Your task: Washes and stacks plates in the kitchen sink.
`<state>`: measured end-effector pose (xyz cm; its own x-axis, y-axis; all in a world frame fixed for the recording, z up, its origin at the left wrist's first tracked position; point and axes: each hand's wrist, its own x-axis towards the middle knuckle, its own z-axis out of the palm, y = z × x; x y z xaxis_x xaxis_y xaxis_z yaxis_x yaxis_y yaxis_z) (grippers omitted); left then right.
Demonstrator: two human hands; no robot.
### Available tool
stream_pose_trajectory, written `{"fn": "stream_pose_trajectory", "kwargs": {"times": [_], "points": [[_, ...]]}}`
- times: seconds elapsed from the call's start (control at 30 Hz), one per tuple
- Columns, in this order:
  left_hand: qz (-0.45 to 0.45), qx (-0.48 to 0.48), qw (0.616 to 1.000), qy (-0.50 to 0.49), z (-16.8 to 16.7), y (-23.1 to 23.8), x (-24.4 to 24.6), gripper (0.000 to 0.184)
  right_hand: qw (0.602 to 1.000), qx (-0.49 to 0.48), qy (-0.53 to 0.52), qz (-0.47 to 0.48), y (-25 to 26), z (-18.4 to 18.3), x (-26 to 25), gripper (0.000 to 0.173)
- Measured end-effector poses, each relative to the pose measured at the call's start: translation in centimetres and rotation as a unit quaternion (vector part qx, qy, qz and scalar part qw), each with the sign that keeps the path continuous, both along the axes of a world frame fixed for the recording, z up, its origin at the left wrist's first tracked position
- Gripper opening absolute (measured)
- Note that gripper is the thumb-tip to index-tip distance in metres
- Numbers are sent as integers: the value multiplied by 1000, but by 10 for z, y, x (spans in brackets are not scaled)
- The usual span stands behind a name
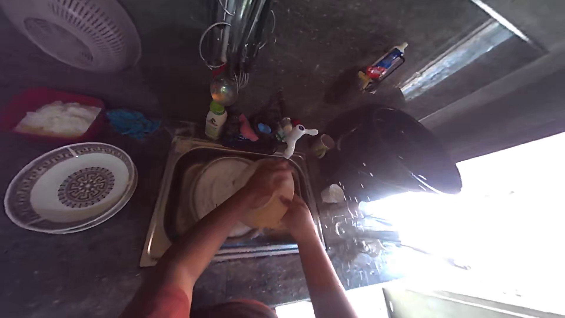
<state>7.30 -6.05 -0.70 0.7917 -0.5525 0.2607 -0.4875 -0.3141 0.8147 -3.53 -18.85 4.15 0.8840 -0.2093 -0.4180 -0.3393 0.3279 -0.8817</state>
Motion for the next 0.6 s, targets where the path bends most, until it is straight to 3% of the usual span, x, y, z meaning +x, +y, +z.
{"fn": "stream_pose_trajectory", "kwargs": {"times": [0.07,0.17,0.27,0.33,0.4,0.43,0.53,0.6], "points": [[108,-7,987,118,-35,15,8,51,998,28,-32,-49,-7,-1,3,21],[150,-126,916,350,-52,16,-24,71,994,4,-84,-66,-10,-2,12,22],[264,-229,830,435,-45,-5,-52,70,995,-39,-83,-34,0,-6,18,21],[292,-223,809,458,-44,-7,-54,75,985,-148,-78,39,6,-11,12,22],[270,-300,775,486,-34,0,-55,67,931,-315,-62,176,9,-7,2,26],[257,-370,735,506,-26,6,-56,65,887,-385,-51,252,11,-1,-1,29],[184,-590,615,489,-9,31,-60,85,739,-536,-81,401,12,2,-5,44],[149,-619,615,465,-10,42,-66,72,672,-583,-104,445,8,-4,-2,51]]}}
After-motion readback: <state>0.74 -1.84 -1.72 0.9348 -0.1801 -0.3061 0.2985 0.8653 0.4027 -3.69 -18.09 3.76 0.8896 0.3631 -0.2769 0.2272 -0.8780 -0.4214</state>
